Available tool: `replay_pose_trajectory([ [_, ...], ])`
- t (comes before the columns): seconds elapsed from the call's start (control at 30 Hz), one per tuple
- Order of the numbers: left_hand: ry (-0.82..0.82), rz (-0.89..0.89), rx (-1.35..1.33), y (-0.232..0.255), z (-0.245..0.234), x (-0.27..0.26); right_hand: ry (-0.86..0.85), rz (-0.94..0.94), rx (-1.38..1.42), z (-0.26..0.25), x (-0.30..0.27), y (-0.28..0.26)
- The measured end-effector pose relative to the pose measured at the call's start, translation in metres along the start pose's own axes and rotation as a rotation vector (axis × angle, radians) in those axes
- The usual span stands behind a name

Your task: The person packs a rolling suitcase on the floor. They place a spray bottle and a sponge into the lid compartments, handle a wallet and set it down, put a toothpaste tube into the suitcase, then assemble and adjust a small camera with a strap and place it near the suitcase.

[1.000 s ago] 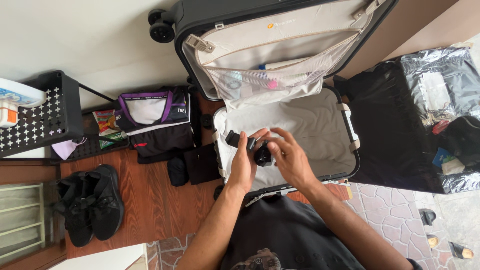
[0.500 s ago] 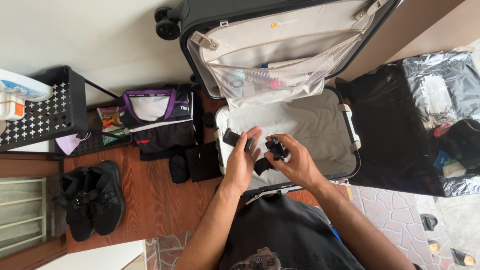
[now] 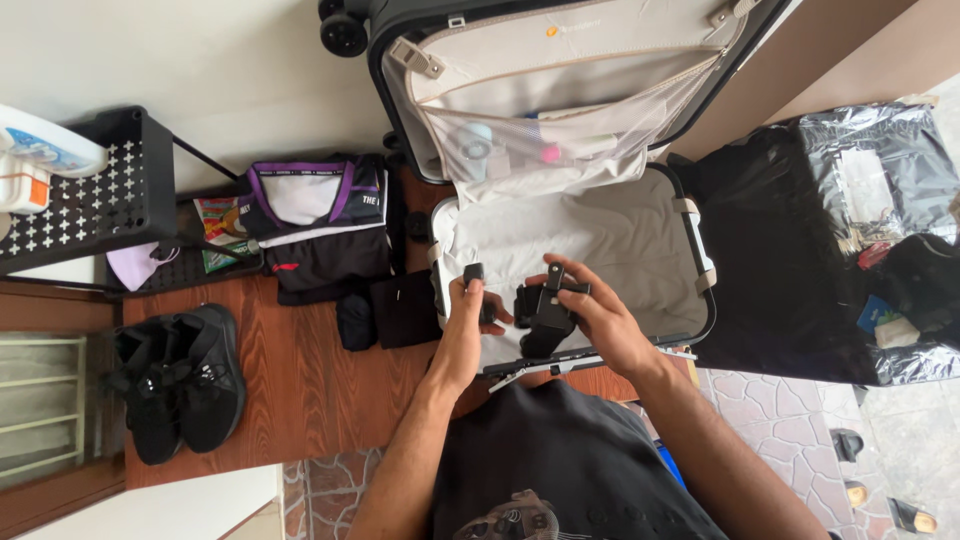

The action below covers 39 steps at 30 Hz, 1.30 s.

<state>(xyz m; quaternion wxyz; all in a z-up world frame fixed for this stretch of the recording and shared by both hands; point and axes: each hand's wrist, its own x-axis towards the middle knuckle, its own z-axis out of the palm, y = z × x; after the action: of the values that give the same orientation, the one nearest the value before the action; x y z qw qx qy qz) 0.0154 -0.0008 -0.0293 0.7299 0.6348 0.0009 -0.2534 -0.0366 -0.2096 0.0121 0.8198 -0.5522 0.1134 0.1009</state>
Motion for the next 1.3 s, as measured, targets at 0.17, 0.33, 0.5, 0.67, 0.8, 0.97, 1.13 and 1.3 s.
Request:
replay_pose_trajectory([
  [0.17,-0.054,0.143,-0.153,0.006,-0.003,-0.014,0.0,0.022,0.166,0.005,-0.006,0.012],
  [0.33,-0.057,0.067,-0.136,0.022,-0.01,-0.027,0.127,0.042,-0.281,0.019,-0.013,0.014],
  [0.5,-0.011,0.179,0.258,0.038,-0.011,-0.044,0.149,-0.208,-0.738,0.049,-0.02,-0.006],
  [0.67,0.064,0.332,0.745,0.054,-0.013,-0.062,0.116,-0.557,-1.123,0.076,-0.028,-0.017],
  [0.8,0.088,0.436,0.995,0.063,-0.015,-0.073,0.146,-0.739,-1.297,0.083,-0.029,-0.017],
  [0.97,0.103,0.48,1.061,0.065,-0.007,-0.079,0.183,-0.86,-1.274,0.085,-0.031,-0.015],
  [1.13,0.044,0.422,0.934,0.065,0.007,-0.081,0.287,-0.896,-1.264,0.082,-0.033,-0.026],
  [1.3,0.002,0.348,0.786,0.074,0.016,-0.082,0.395,-0.926,-1.297,0.08,-0.034,-0.035],
])
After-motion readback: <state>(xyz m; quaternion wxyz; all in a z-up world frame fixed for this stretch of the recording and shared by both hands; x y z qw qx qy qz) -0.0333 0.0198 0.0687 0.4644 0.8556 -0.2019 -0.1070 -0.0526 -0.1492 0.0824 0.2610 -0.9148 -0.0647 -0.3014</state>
